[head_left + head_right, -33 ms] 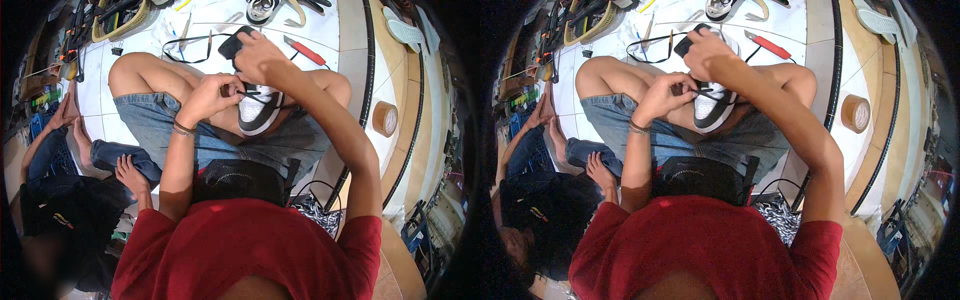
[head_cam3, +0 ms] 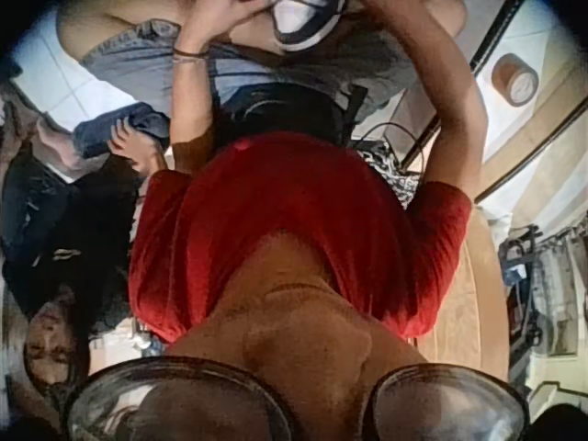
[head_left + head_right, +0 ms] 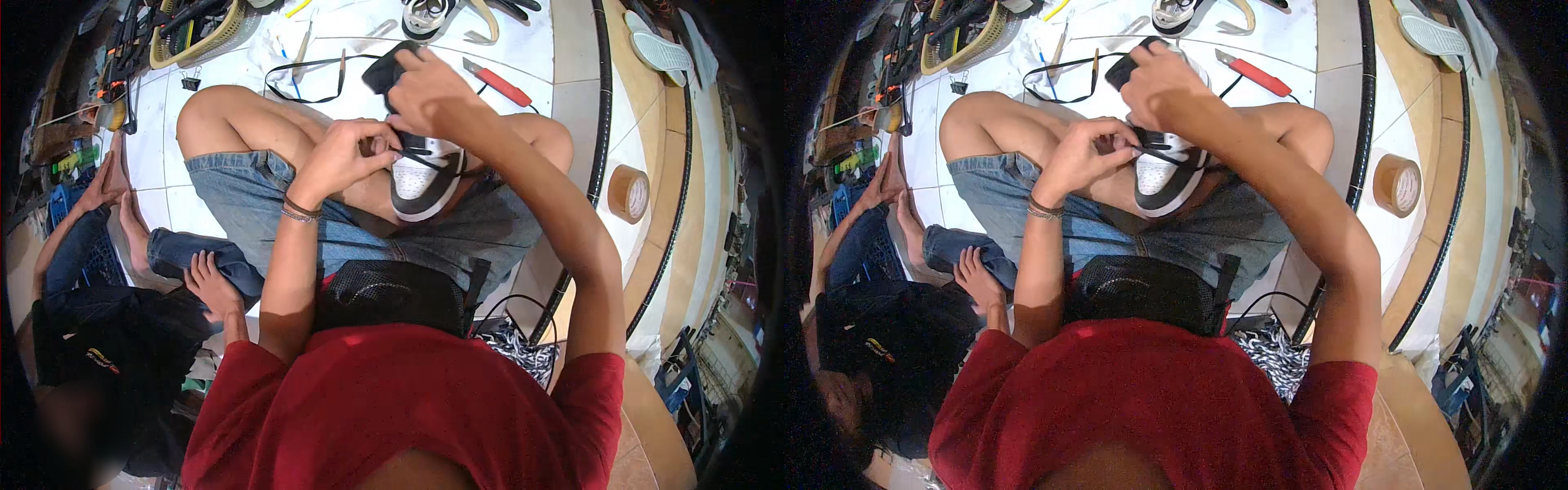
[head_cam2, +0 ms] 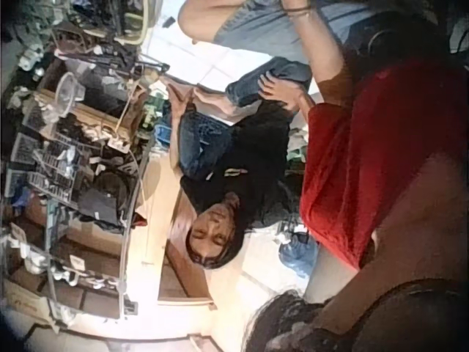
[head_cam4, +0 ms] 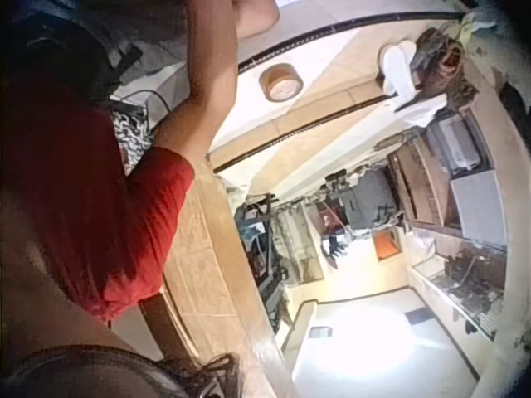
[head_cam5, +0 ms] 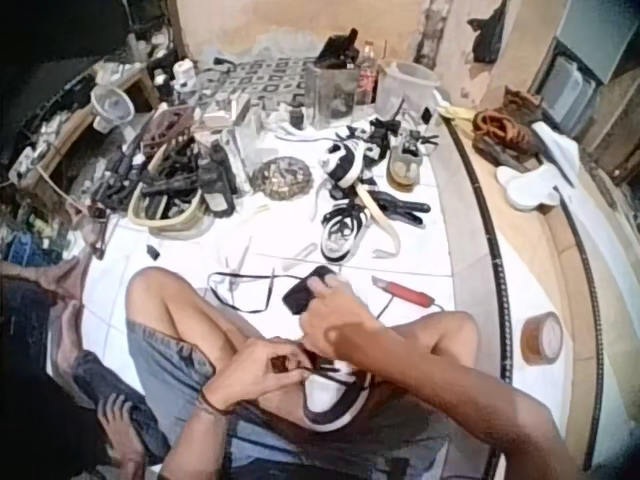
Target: Replacing and securing the lace or aglet on a sneaker using tape and a knife.
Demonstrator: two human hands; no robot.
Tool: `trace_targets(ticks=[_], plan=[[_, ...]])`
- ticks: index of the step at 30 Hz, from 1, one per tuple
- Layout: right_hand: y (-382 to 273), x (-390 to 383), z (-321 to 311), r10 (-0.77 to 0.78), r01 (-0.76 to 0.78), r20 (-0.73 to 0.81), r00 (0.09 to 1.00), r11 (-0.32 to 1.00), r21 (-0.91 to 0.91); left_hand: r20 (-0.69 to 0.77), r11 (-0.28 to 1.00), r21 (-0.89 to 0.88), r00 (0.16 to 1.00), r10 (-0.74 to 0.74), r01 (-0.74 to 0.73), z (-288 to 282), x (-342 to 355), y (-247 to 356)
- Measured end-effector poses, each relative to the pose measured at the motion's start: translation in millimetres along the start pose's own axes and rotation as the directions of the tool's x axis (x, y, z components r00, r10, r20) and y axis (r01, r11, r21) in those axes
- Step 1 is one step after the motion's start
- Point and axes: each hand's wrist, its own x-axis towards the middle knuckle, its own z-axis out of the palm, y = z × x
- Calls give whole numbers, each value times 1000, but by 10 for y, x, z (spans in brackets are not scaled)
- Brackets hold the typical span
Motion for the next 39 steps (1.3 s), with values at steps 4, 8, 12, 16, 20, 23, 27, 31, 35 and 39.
trace_targets(ticks=[4, 8, 12, 16, 20, 23, 27, 31, 35, 39], plan=[[61, -194, -128, 110, -114, -77, 991, 992, -57, -111, 978, -71, 975, 190, -199, 90, 7, -61], [11, -123, -162, 102, -112, -61, 993, 973, -203, -3, 986, -70, 989, 150, -150, 85, 63, -55], [-101, -48, -286, -92, 89, -1, 996, 964, -249, 18, 991, -83, 994, 109, -107, 83, 17, -70], [-33, 46, -78, -139, 136, 76, 987, 990, 36, 57, 990, -97, 993, 105, -100, 64, 31, -130], [92, 76, -38, -71, 3, 283, 957, 973, 232, 137, 989, -130, 986, 92, -74, 68, -3, -106], [163, 26, 189, -134, 54, 179, 975, 918, 393, 183, 983, -140, 973, 141, -116, 109, -61, -78], [262, -47, 377, -162, 155, -41, 986, 793, 590, 157, 981, -134, 975, 160, -139, 190, -168, -94], [264, 25, 370, -180, 189, -81, 980, 742, 643, 166, 982, -169, 979, 116, -88, 166, -223, -8], [293, 13, 294, -174, 231, -153, 973, 717, 658, 116, 953, -86, 948, 298, -289, 156, -238, -76], [321, -11, 67, -72, 77, -39, 997, 670, 739, 193, 971, -219, 971, 141, -98, 135, -227, -36]])
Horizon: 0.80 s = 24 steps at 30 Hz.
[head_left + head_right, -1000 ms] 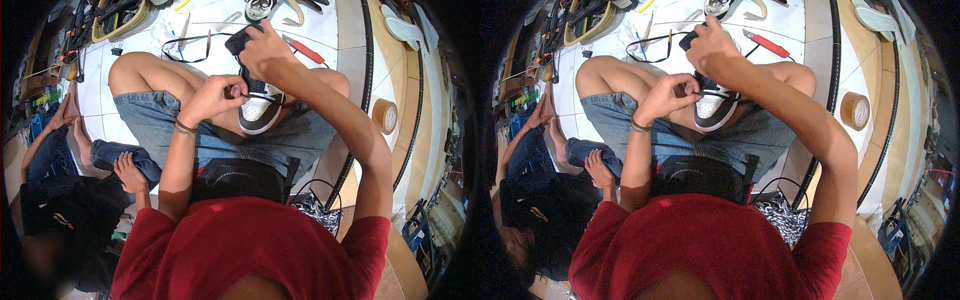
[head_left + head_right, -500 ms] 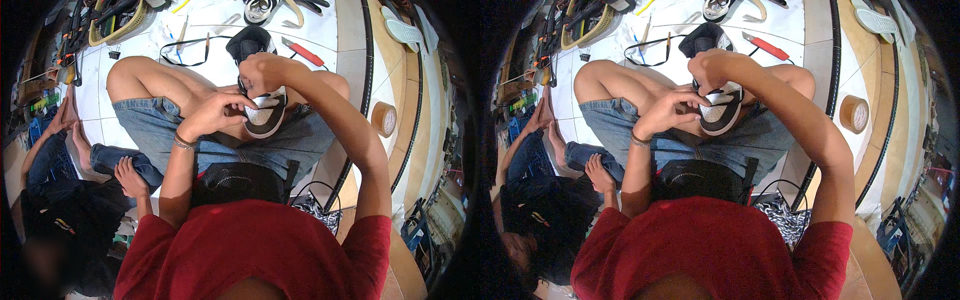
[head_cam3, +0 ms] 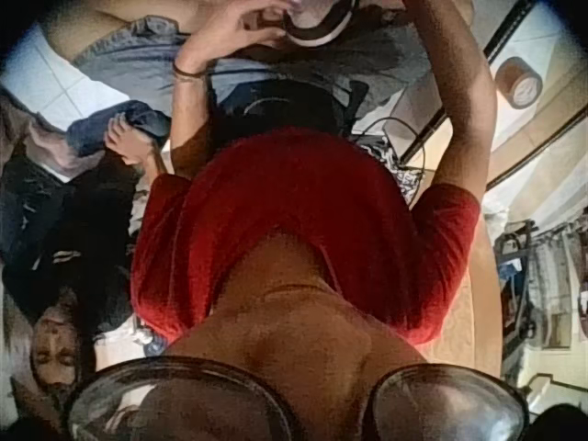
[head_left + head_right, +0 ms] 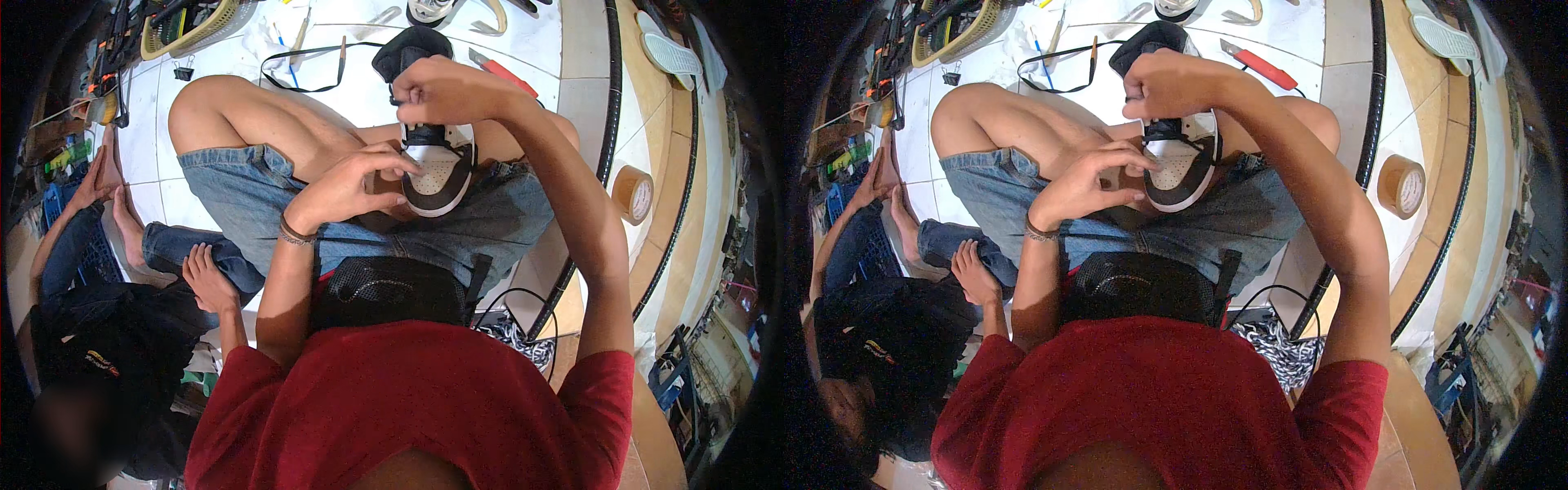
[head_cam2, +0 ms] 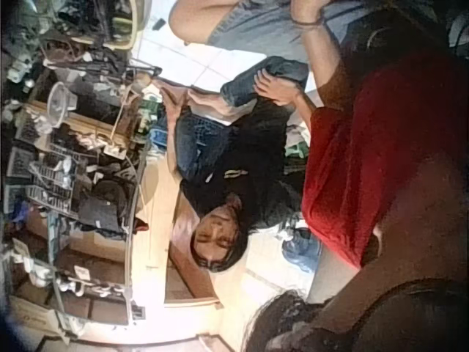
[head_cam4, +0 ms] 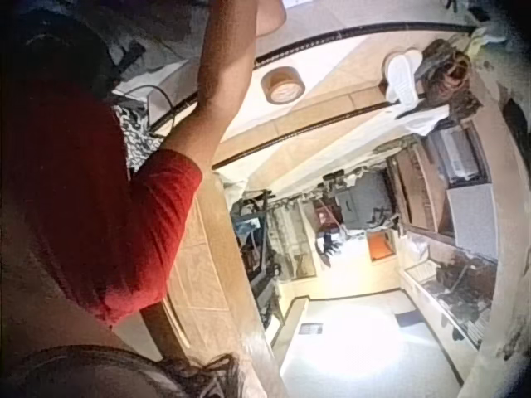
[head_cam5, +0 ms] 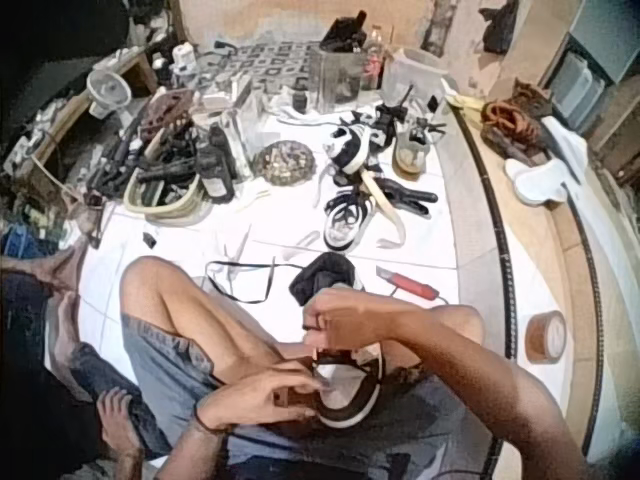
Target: Replacing and securing the lace or aglet on a sneaker using tape and a knife.
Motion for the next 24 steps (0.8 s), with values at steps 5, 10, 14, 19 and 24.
trace_targets(ticks=[5, 10, 14, 19, 24], plan=[[-303, -398, -465, 101, 50, -277, 955, 870, 491, 56, 994, 35, 993, 101, -104, -47, -2, -51], [65, -1761, -1220, 208, 571, -608, 767, 211, 793, 63, 990, 55, 990, 129, -133, 3, 34, -90], [-634, -1974, -1366, 366, 626, -915, 172, 677, 388, 35, 997, 74, 999, 10, -13, -6, 17, -53], [-855, -2180, -1505, 441, 489, -874, -203, 819, 299, -449, 905, 412, 841, 301, -103, 117, 291, 157], [294, -4058, -2359, 253, 686, -837, 485, 483, 544, -381, 921, 387, 918, 109, 51, 102, 527, 54]])
